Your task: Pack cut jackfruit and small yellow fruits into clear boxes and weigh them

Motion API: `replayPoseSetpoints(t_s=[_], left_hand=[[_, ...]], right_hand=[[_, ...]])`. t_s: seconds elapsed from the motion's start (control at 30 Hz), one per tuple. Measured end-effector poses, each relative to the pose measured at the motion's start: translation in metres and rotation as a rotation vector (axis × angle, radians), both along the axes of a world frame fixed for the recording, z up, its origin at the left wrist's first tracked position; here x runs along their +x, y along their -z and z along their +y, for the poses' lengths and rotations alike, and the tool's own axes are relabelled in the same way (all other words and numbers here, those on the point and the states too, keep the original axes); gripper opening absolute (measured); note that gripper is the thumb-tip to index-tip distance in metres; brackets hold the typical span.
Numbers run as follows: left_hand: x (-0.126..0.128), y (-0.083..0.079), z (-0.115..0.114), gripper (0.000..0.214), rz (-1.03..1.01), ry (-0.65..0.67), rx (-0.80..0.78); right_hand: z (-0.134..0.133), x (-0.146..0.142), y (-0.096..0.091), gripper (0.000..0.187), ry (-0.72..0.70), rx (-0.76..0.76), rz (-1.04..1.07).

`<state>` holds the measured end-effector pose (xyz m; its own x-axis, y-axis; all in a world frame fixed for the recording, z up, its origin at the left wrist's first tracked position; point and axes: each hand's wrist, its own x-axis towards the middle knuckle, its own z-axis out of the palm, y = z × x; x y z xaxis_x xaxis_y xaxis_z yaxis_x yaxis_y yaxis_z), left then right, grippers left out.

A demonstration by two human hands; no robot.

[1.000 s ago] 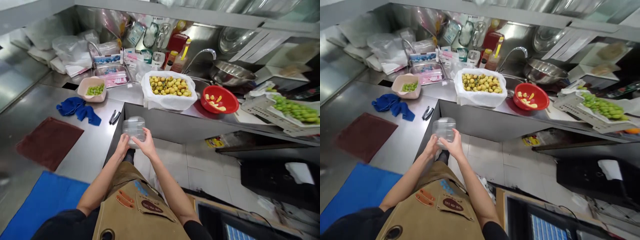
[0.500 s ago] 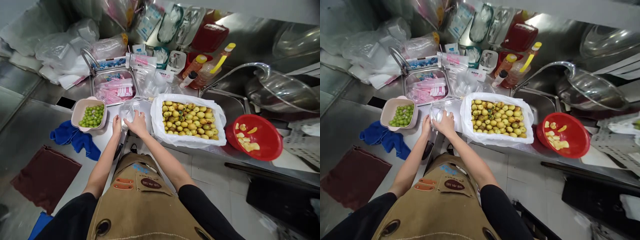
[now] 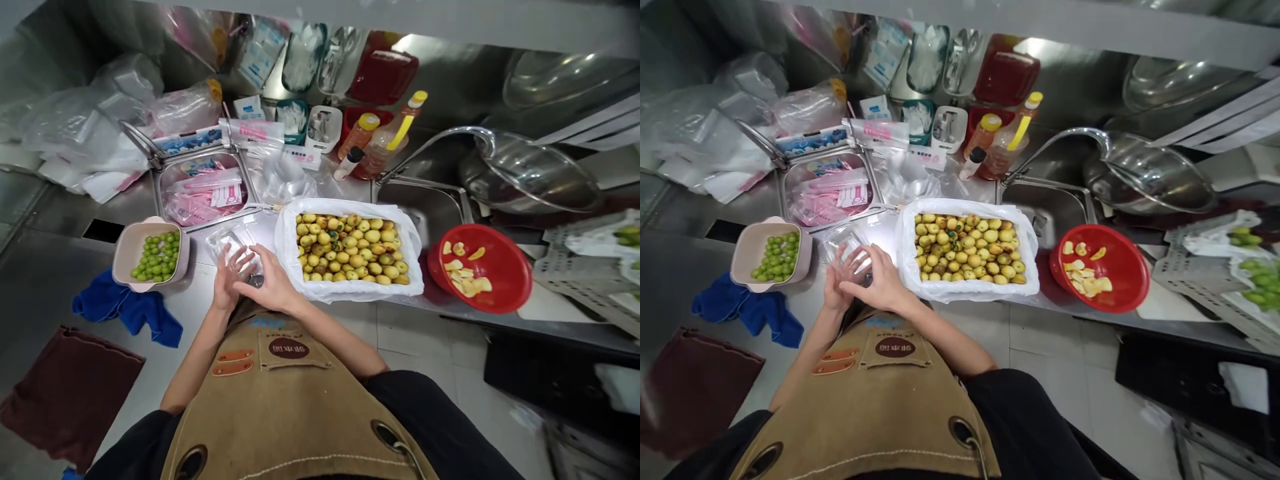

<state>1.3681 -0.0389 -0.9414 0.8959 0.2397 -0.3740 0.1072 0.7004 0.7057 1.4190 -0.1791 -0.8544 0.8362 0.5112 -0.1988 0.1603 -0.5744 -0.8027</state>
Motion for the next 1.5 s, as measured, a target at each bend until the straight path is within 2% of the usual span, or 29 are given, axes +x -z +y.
replayPoseSetpoints(t_s=[0.07, 0.17, 0.23, 0.33, 0.43, 0.57, 0.67, 0.8, 0.87, 0.97, 1.13, 1.23, 1.33, 1.43, 1.5], left_hand=[[0.007, -0.016, -0.010, 0.095, 0.014, 0.138, -0.179], [0.024, -0.030, -0.023, 0.099, 0.088, 0.223, -0.316], [0.034, -0.034, -0.031, 0.102, 0.125, 0.264, -0.392], [0.045, -0.034, -0.042, 0.107, 0.135, 0.304, -0.456], [0.048, -0.032, -0.053, 0.116, 0.133, 0.305, -0.446], [0.045, -0.032, -0.065, 0.122, 0.143, 0.279, -0.426], [0.042, -0.035, -0.070, 0.121, 0.142, 0.244, -0.436], [0.044, -0.042, -0.076, 0.118, 0.148, 0.200, -0.440], [0.046, -0.044, -0.078, 0.116, 0.162, 0.201, -0.437], [0.049, -0.046, -0.078, 0.110, 0.172, 0.201, -0.420], [0.049, -0.052, -0.077, 0.099, 0.203, 0.166, -0.361], [0.048, -0.055, -0.077, 0.099, 0.227, 0.160, -0.352], [0.046, -0.054, -0.077, 0.101, 0.216, 0.146, -0.363], [0.041, -0.052, -0.078, 0.106, 0.171, 0.116, -0.399], [0.037, -0.051, -0.080, 0.107, 0.142, 0.081, -0.415]], right_hand=[[-0.029, 0.007, -0.012, 0.084, -0.035, 0.025, -0.021], [-0.079, 0.039, -0.014, 0.061, 0.013, -0.054, -0.189], [-0.107, 0.069, -0.005, 0.054, 0.017, -0.215, -0.286], [-0.131, 0.108, 0.016, 0.054, -0.181, -0.416, -0.322], [-0.136, 0.123, 0.032, 0.056, -0.391, -0.464, -0.350], [-0.142, 0.111, 0.040, 0.049, -0.491, -0.479, -0.421], [-0.151, 0.106, 0.042, 0.044, -0.538, -0.432, -0.435], [-0.154, 0.126, 0.045, 0.034, -0.703, -0.377, -0.418], [-0.151, 0.141, 0.046, 0.036, -0.806, -0.386, -0.431], [-0.145, 0.157, 0.047, 0.040, -0.881, -0.383, -0.428], [-0.139, 0.155, 0.041, 0.040, -0.999, -0.382, -0.364], [-0.136, 0.150, 0.040, 0.040, -0.974, -0.361, -0.263], [-0.134, 0.152, 0.045, 0.033, -0.890, -0.296, -0.197], [-0.137, 0.161, 0.042, 0.030, -0.709, -0.181, -0.220], [-0.139, 0.165, 0.027, 0.035, -0.539, -0.091, -0.280]])
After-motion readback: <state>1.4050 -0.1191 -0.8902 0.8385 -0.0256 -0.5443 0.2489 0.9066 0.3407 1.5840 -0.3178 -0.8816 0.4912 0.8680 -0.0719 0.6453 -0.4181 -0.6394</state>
